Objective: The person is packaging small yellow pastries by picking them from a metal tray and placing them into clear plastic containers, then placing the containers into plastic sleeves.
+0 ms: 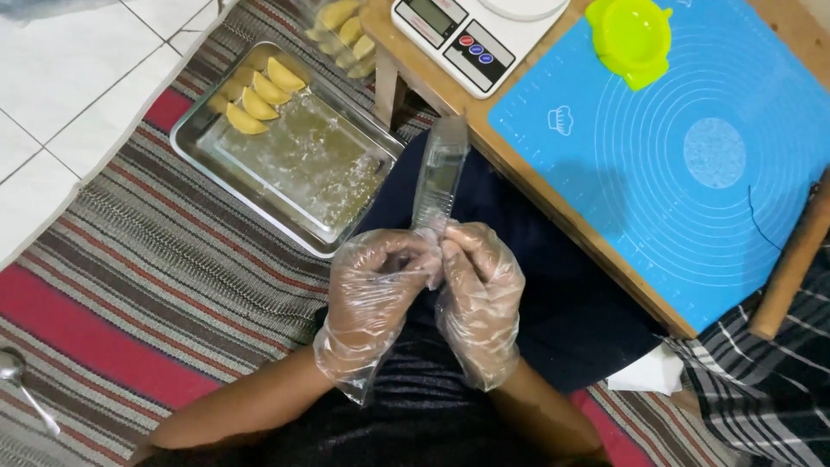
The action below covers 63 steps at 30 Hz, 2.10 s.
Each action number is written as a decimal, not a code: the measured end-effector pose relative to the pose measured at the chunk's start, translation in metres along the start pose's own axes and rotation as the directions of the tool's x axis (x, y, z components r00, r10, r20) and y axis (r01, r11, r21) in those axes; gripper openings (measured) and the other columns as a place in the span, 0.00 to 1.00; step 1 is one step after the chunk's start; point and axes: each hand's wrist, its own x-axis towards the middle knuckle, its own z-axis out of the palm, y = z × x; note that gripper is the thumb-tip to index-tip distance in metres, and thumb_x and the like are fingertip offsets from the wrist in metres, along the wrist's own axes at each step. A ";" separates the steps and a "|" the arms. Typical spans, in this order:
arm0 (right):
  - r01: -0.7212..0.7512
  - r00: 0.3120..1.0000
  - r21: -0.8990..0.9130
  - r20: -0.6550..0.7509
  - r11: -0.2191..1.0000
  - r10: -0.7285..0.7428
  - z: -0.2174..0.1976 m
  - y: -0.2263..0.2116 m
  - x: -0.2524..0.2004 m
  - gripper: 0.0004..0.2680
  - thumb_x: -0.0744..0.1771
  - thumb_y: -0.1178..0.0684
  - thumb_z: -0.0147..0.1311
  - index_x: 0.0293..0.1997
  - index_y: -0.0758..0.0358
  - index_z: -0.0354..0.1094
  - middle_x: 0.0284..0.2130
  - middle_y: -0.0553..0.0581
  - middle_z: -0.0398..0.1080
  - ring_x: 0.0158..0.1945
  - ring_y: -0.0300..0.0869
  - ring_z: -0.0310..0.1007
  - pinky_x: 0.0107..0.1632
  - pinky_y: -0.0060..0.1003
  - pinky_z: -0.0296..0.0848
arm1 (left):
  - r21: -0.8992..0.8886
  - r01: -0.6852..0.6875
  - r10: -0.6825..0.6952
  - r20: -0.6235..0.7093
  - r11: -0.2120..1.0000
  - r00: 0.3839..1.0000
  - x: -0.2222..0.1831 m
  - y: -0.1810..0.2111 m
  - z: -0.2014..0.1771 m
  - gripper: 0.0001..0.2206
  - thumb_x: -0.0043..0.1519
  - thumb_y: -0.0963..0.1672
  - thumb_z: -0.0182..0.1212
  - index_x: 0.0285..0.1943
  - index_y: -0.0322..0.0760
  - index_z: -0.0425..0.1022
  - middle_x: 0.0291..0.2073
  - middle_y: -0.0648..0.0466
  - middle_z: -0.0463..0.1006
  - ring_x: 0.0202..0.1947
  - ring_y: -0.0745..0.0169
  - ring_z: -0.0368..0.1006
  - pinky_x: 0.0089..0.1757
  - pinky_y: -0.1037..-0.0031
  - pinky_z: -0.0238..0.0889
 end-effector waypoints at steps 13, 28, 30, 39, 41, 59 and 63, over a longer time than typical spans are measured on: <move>0.052 0.999 -0.305 0.019 0.951 -0.048 0.002 -0.016 0.009 0.06 0.62 0.71 0.63 0.41 0.79 0.75 0.32 0.68 0.75 0.24 0.44 0.74 0.24 0.35 0.78 | 0.009 0.102 -0.101 -0.060 0.995 0.993 0.012 -0.009 -0.009 0.03 0.54 0.33 0.68 0.31 0.27 0.80 0.21 0.47 0.77 0.22 0.66 0.71 0.27 0.72 0.70; 0.086 0.996 -0.312 0.031 0.946 -0.080 0.000 -0.011 0.017 0.04 0.63 0.70 0.62 0.38 0.77 0.76 0.30 0.67 0.74 0.26 0.44 0.75 0.25 0.35 0.77 | 0.322 0.108 -0.064 -0.145 0.941 0.987 0.018 0.006 0.005 0.05 0.51 0.34 0.72 0.30 0.30 0.80 0.18 0.48 0.77 0.24 0.67 0.73 0.28 0.73 0.70; 0.061 0.998 -0.284 0.016 0.957 -0.059 0.001 -0.013 0.018 0.03 0.64 0.70 0.62 0.38 0.77 0.76 0.30 0.67 0.74 0.26 0.43 0.74 0.26 0.34 0.77 | 0.381 0.121 -0.068 -0.151 0.917 0.986 0.020 0.009 0.006 0.05 0.53 0.34 0.71 0.28 0.30 0.79 0.17 0.49 0.77 0.24 0.69 0.73 0.27 0.73 0.69; 0.094 0.994 -0.355 -0.015 0.930 -0.107 -0.001 -0.008 0.019 0.03 0.64 0.67 0.64 0.38 0.74 0.77 0.30 0.66 0.74 0.27 0.45 0.75 0.27 0.33 0.77 | 0.243 0.152 -0.102 -0.207 0.958 0.973 0.021 0.006 0.016 0.07 0.50 0.32 0.68 0.28 0.31 0.80 0.17 0.51 0.76 0.25 0.71 0.70 0.29 0.75 0.70; 0.088 0.994 -0.365 -0.024 0.927 -0.104 0.000 -0.006 0.017 0.04 0.63 0.66 0.65 0.38 0.74 0.77 0.31 0.65 0.74 0.29 0.44 0.75 0.29 0.33 0.77 | 0.251 0.148 -0.105 -0.174 0.957 0.979 0.022 0.000 0.015 0.06 0.50 0.32 0.68 0.29 0.31 0.80 0.18 0.47 0.77 0.22 0.66 0.74 0.28 0.73 0.72; 0.357 0.930 -0.386 0.228 0.851 -0.287 -0.003 0.001 0.025 0.07 0.63 0.65 0.64 0.43 0.69 0.75 0.38 0.66 0.74 0.34 0.53 0.80 0.34 0.40 0.82 | 0.283 -0.211 0.222 -0.008 0.936 0.975 0.036 -0.032 -0.018 0.11 0.58 0.36 0.66 0.48 0.32 0.72 0.29 0.51 0.73 0.29 0.64 0.68 0.31 0.76 0.68; 0.434 0.901 -0.501 0.262 0.749 -0.347 0.001 0.001 0.027 0.05 0.63 0.64 0.62 0.40 0.68 0.75 0.36 0.64 0.75 0.32 0.54 0.79 0.33 0.41 0.82 | 0.205 -0.005 0.007 -0.009 0.979 1.000 0.044 -0.003 -0.021 0.25 0.58 0.34 0.66 0.65 0.38 0.67 0.34 0.57 0.66 0.35 0.69 0.68 0.35 0.81 0.70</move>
